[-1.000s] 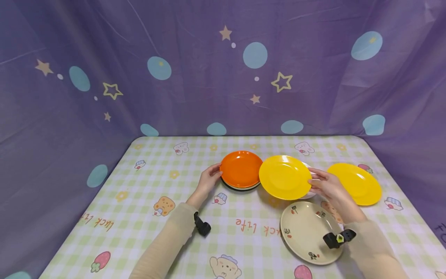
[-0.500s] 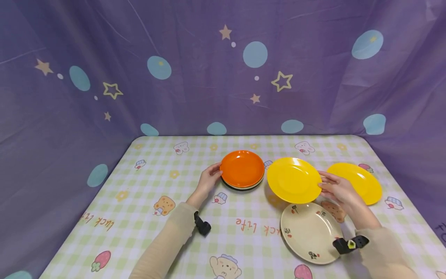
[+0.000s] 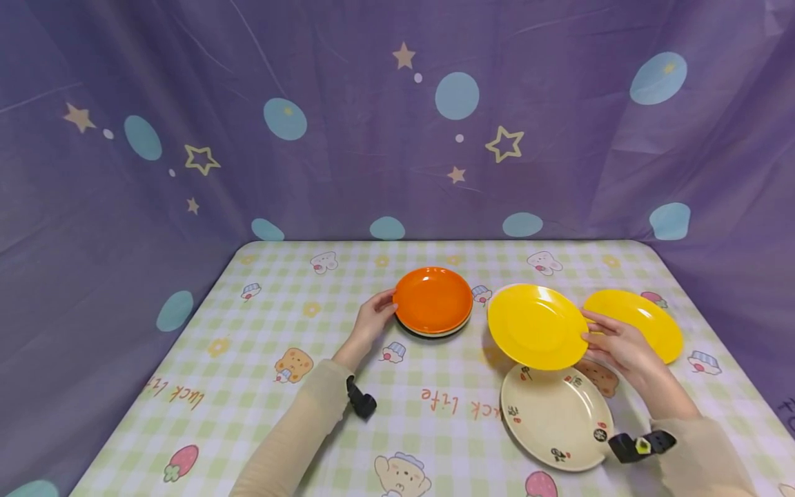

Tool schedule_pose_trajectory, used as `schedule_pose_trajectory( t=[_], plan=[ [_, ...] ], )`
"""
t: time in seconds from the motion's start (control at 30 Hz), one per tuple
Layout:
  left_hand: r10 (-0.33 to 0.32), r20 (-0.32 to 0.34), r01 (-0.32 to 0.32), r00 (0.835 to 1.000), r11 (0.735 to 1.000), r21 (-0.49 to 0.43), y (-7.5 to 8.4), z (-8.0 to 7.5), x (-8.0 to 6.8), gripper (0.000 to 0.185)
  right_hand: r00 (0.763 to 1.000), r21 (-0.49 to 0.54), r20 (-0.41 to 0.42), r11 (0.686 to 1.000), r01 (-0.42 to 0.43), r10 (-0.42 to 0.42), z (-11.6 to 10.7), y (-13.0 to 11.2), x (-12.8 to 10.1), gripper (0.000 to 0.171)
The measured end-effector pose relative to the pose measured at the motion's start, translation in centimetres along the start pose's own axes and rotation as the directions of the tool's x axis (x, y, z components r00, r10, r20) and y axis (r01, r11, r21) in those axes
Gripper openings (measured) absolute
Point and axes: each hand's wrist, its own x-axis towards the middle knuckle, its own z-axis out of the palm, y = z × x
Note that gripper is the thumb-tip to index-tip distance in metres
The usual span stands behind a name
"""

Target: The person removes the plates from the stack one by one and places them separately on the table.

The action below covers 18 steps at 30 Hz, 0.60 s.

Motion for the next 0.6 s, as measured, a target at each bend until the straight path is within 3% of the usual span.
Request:
schedule_pose_trajectory(
  t=[0.17,0.5,0.6],
  plan=[
    [-0.002,0.011,0.003,1.000,1.000,-0.025,0.4,-0.1,-0.2,0.034,1.000,0.013,0.029,1.000,0.011,-0.011,-1.2,0.7,-0.2,0.034],
    [0.004,0.013,-0.004,1.000,1.000,-0.010,3.2,-0.2,-1.9,0.034,0.999,0.074,0.032,0.997,0.016,-0.019,-2.1,0.7,-1.8,0.039],
    [-0.001,0.002,0.001,1.000,1.000,-0.007,1.9,-0.1,-1.1,0.034,0.999,0.084,0.030,0.996,0.012,-0.015,-2.6,0.8,-2.2,0.040]
  ],
)
